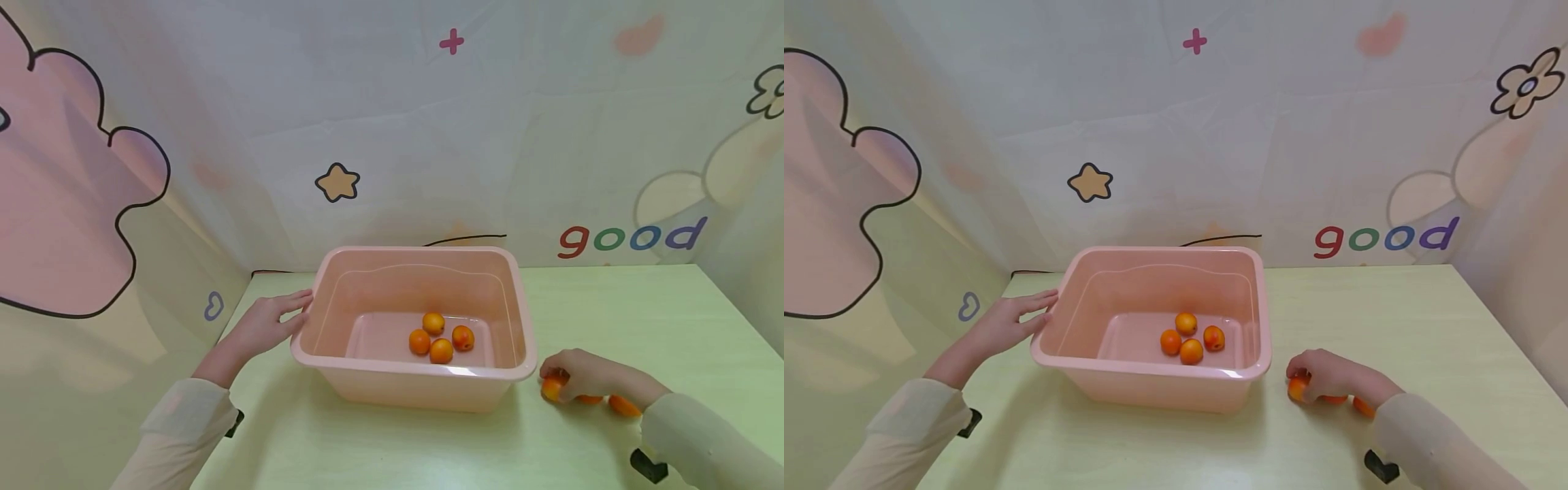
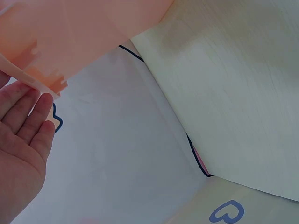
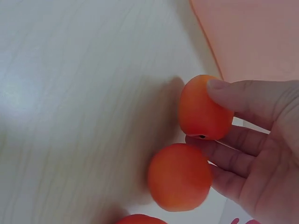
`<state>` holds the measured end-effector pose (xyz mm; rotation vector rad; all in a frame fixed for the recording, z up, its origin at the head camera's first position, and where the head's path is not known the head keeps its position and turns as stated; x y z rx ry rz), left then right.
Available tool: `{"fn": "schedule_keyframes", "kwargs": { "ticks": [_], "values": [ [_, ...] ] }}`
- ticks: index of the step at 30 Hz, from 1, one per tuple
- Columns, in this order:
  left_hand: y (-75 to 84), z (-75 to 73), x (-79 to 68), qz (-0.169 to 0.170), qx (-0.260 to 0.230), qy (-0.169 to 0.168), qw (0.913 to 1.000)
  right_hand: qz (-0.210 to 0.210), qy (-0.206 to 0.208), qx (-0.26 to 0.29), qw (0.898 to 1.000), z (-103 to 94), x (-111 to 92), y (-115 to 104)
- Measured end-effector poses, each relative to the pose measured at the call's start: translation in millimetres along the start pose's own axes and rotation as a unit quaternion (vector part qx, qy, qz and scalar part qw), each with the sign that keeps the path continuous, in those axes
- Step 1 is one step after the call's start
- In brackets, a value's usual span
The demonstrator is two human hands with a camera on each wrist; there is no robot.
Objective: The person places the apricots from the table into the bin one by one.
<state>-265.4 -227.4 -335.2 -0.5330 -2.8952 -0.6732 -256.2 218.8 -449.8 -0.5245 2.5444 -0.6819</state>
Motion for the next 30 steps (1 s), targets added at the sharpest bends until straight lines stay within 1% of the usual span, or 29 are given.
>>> {"fn": "schedule_keyframes", "kwargs": {
  "ticks": [4,10,16,22,26,30],
  "values": [
    [0.1,-0.1,-0.1,0.003,0.002,0.001,1.0,0.009,0.013,-0.002,1.0,-6.1,0.7,-2.8],
    [-0.5,0.3,-0.1,-0.004,-0.002,0.0,1.0,-0.022,0.039,-0.005,0.999,-18.3,1.0,-9.2],
    [-0.5,0.1,-0.2,-0.003,-0.005,0.001,1.0,-0.049,0.052,-0.005,0.997,-30.3,1.9,-13.8],
    [0.0,-0.2,-0.8,-0.002,-0.006,0.001,1.0,-0.068,0.069,-0.013,0.995,-49.5,1.7,-19.5],
    [0.0,0.2,-0.6,-0.003,-0.008,0.002,1.0,-0.073,0.086,-0.019,0.993,-65.9,1.1,-23.4],
    [-0.2,0.4,-0.6,-0.003,-0.011,0.003,0.9999,-0.071,0.094,-0.021,0.993,-79.3,0.8,-28.7]
  ]
}}
Point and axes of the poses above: each hand's wrist, its own x-axis towards the middle knuckle, its own z-axis out of the palm, y = z × x, the point moved 5 cm from there along x, towards the middle knuckle, and after that the axes turned 6 degrees about y, right-handed, at the moved point
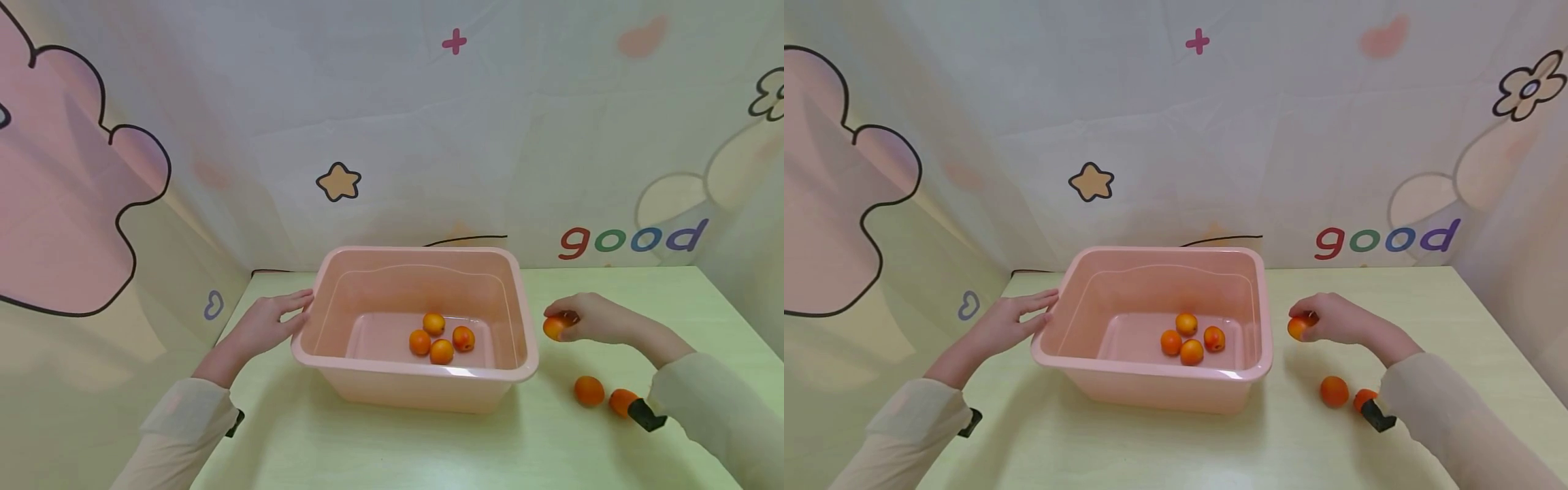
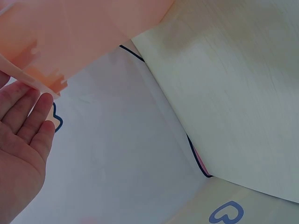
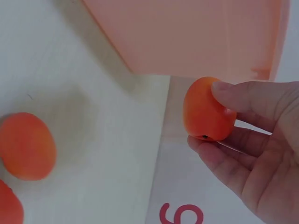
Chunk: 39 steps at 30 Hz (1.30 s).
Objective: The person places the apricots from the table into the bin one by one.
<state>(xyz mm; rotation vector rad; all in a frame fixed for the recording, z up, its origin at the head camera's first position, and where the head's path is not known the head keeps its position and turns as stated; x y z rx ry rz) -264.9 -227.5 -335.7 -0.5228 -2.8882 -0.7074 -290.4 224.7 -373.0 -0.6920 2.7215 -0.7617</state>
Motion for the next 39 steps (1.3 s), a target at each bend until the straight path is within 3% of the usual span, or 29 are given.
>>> {"fn": "schedule_keyframes", "kwargs": {
  "ticks": [8,17,23,32,39],
  "values": [
    [-0.7,0.4,-0.4,-0.005,-0.004,-0.002,1.0,0.003,0.005,-0.013,1.0,-15.5,5.8,-9.8],
    [-0.4,-0.2,0.1,-0.002,-0.002,-0.001,1.0,0.011,0.056,-0.028,0.998,-44.3,13.4,-20.2],
    [-1.4,-0.2,0.4,-0.004,-0.001,-0.002,1.0,-0.011,0.082,-0.055,0.995,-62.5,25.7,-40.8],
    [-2.5,0.5,0.9,-0.011,0.0,-0.006,0.9999,-0.034,0.05,-0.062,0.996,-58.5,48.6,-79.5],
    [-1.7,-0.6,1.1,-0.005,0.006,-0.004,1.0,-0.054,0.031,-0.127,0.99,-48.4,70.4,-107.1]
  ]
}}
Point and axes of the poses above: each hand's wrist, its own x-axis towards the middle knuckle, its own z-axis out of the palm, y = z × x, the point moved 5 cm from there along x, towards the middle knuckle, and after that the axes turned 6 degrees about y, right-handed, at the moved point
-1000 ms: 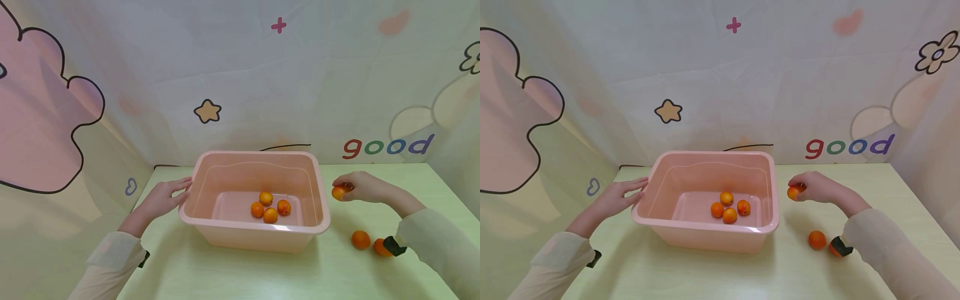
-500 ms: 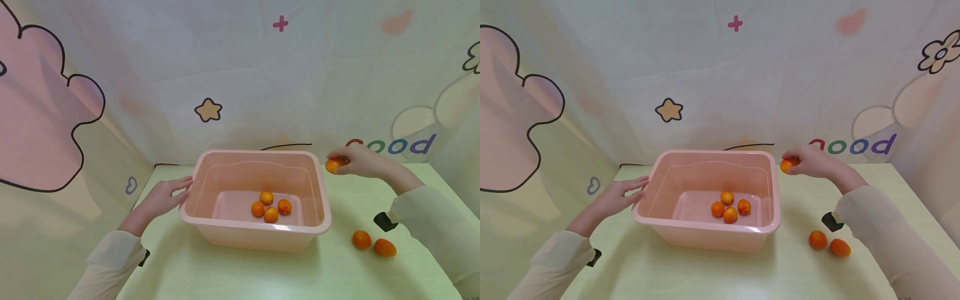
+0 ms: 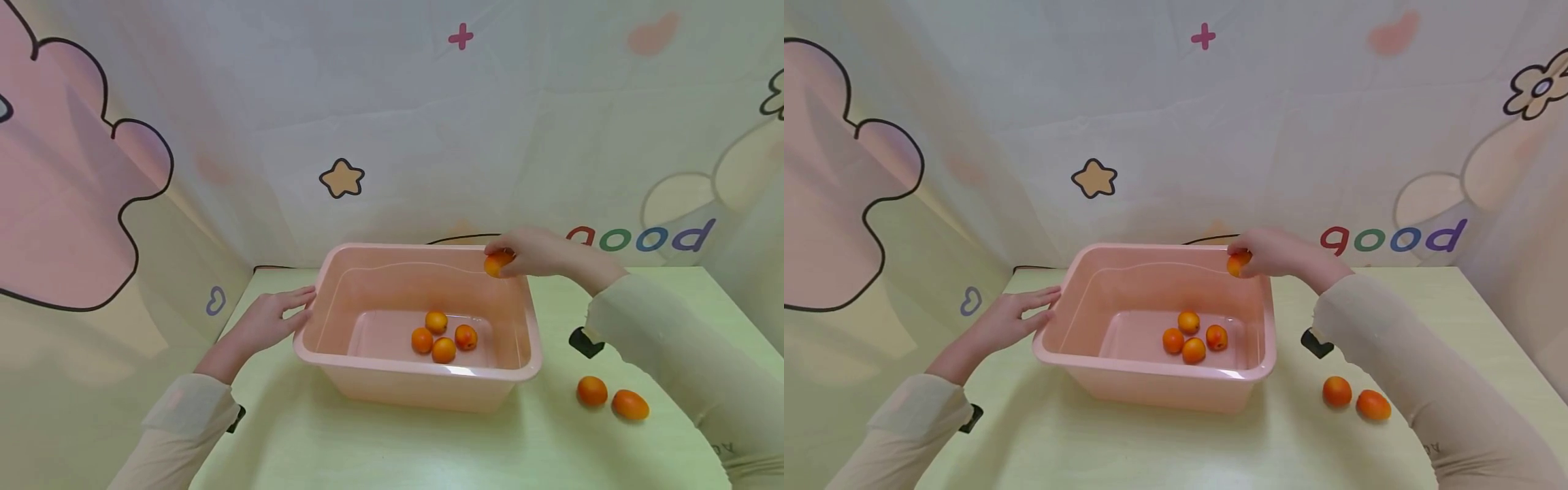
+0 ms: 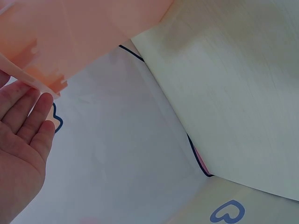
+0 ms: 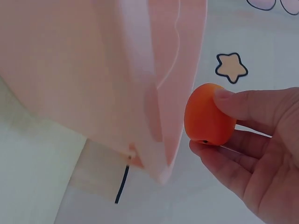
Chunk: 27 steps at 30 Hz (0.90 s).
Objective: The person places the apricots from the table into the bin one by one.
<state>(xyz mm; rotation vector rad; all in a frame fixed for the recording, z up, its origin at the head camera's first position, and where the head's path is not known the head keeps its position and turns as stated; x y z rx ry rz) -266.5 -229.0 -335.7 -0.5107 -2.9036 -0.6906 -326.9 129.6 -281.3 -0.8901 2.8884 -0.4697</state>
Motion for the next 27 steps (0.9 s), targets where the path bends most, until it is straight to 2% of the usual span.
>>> {"fn": "schedule_keyframes", "kwargs": {
  "ticks": [4,9,20,23,25,26,27],
  "values": [
    [-1.3,-0.2,-0.3,-0.003,0.001,-0.002,1.0,-0.029,-0.018,-0.016,0.999,8.0,14.8,-14.2],
    [-0.6,-0.7,-0.1,-0.005,0.001,-0.003,1.0,-0.051,-0.061,-0.006,0.997,21.5,30.0,-30.0],
    [0.3,-0.7,-0.1,0.002,0.0,-0.001,1.0,-0.015,-0.116,0.037,0.992,45.0,51.4,-44.2],
    [0.4,-0.3,0.0,0.006,0.001,0.0,1.0,0.015,-0.131,0.054,0.99,52.2,52.1,-46.3],
    [0.6,-0.2,0.0,0.008,0.001,0.0,1.0,0.067,-0.144,0.098,0.982,56.2,48.3,-48.8],
    [0.6,-0.3,0.1,0.008,0.002,0.0,1.0,0.088,-0.147,0.122,0.978,58.4,45.8,-51.1],
    [0.5,-0.3,0.1,0.008,0.002,0.001,1.0,0.142,-0.158,0.168,0.963,59.3,40.2,-53.6]
  ]
}}
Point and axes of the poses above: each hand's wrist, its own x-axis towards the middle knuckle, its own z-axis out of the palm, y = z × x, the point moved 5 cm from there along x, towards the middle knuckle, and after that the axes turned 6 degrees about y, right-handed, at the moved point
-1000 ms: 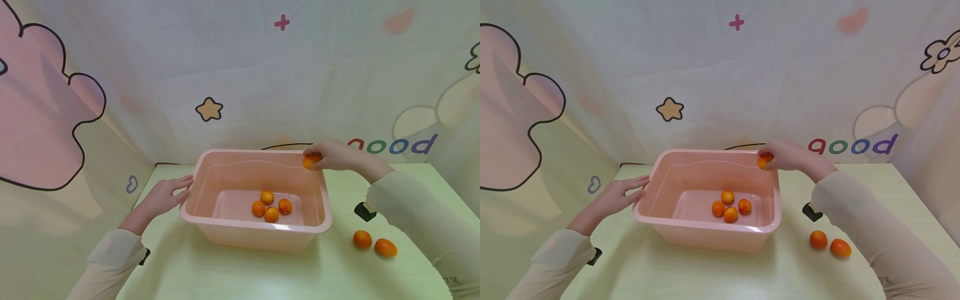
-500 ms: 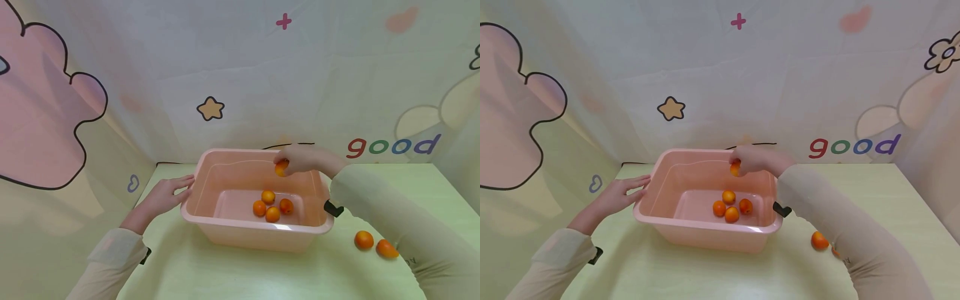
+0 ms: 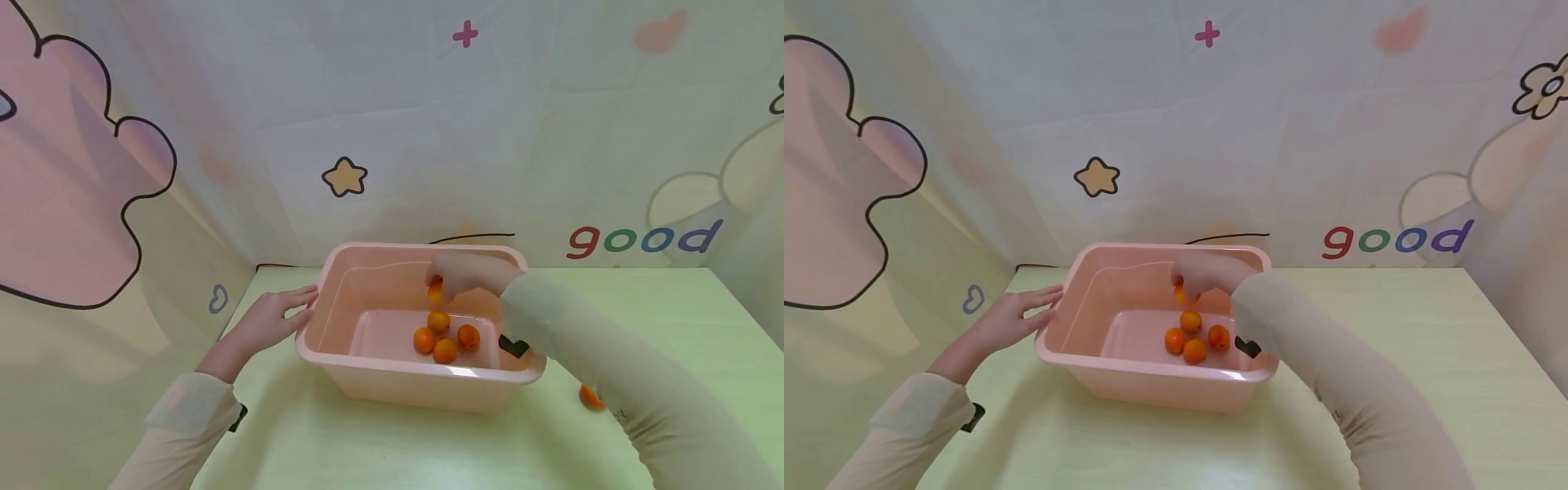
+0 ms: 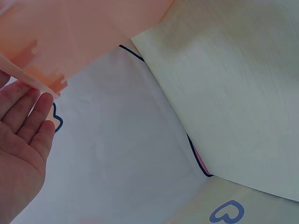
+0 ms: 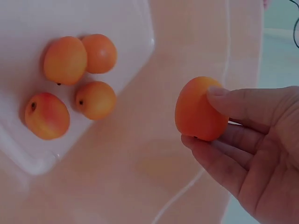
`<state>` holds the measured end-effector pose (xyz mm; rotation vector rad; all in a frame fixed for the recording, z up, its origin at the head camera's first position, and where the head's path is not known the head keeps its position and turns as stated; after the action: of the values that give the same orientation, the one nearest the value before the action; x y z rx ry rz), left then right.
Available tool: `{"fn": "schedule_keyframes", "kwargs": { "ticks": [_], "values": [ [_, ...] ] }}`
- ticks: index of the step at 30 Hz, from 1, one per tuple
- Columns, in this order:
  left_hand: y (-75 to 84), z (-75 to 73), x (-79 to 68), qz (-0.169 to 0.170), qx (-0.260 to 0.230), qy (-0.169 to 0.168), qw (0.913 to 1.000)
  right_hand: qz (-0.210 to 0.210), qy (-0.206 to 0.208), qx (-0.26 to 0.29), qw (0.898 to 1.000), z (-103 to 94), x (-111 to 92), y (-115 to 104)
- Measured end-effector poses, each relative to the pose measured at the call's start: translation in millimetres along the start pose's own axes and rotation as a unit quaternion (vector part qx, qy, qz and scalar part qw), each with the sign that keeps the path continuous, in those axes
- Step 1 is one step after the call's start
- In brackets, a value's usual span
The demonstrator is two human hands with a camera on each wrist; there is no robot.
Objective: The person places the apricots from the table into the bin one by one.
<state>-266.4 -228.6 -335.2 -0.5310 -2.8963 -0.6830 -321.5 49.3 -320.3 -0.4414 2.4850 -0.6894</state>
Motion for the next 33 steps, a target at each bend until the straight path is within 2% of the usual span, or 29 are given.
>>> {"fn": "schedule_keyframes", "kwargs": {
  "ticks": [1,2,3,4,6,7,8,11,14,18,24,27,29,30,31,33],
  "values": [
    [-0.2,0.0,-0.1,0.0,0.001,0.0,1.0,0.035,-0.005,0.044,0.998,3.3,-5.9,-1.7],
    [-0.4,0.0,-0.2,-0.001,0.001,0.0,1.0,0.082,-0.008,0.102,0.991,6.9,-13.7,-3.1],
    [-0.5,0.1,-0.2,-0.001,0.003,0.001,1.0,0.132,-0.008,0.163,0.978,10.3,-23.4,-4.3],
    [-0.5,0.0,0.0,0.0,0.004,0.001,1.0,0.161,-0.011,0.202,0.966,13.6,-31.3,-6.2],
    [-0.2,0.1,0.2,-0.001,0.005,0.002,1.0,0.209,-0.003,0.261,0.942,18.1,-45.0,-10.3],
    [-0.2,0.1,0.2,-0.002,0.004,0.001,1.0,0.203,-0.009,0.267,0.942,21.0,-47.2,-11.5],
    [-0.3,0.2,0.1,-0.005,0.003,0.0,1.0,0.194,-0.013,0.264,0.945,24.0,-44.5,-10.6],
    [-0.9,0.5,-0.3,-0.014,-0.002,-0.003,0.9999,0.158,-0.02,0.224,0.962,32.6,-24.8,-3.1],
    [-1.5,0.5,-0.6,-0.018,-0.007,-0.005,0.9998,0.091,-0.045,0.108,0.989,41.2,6.6,2.1],
    [-1.4,0.1,-0.6,-0.019,-0.01,-0.004,0.9998,0.024,-0.077,-0.01,0.997,51.5,34.0,1.7],
    [-0.4,-0.4,-0.3,-0.015,-0.011,-0.003,0.9998,0.071,-0.093,0.012,0.993,64.2,42.5,8.7],
    [-0.3,-0.3,-0.5,-0.013,-0.01,-0.003,0.9999,0.065,-0.098,-0.002,0.993,64.5,39.3,6.1],
    [-0.5,-0.1,-0.6,-0.013,-0.01,-0.003,0.9999,0.039,-0.097,-0.014,0.994,60.7,34.7,2.1],
    [-0.8,0.0,-0.7,-0.012,-0.01,-0.003,0.9999,0.037,-0.091,-0.007,0.995,57.4,31.1,1.0],
    [-1.2,0.1,-0.7,-0.012,-0.009,-0.002,0.9999,0.056,-0.08,0.025,0.995,53.4,26.2,2.5],
    [-1.9,0.4,-0.7,-0.011,-0.009,-0.002,0.9999,0.049,-0.066,0.056,0.995,43.8,17.5,0.8]
  ]
}}
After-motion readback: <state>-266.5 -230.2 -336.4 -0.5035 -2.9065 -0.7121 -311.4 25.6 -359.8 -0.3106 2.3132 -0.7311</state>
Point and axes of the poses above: each hand's wrist, its own x-axis towards the middle knuckle, its own z-axis out of the palm, y = z × x, the point moved 5 cm from there along x, towards the middle knuckle, and after that the axes turned 6 degrees about y, right-handed, at the moved point
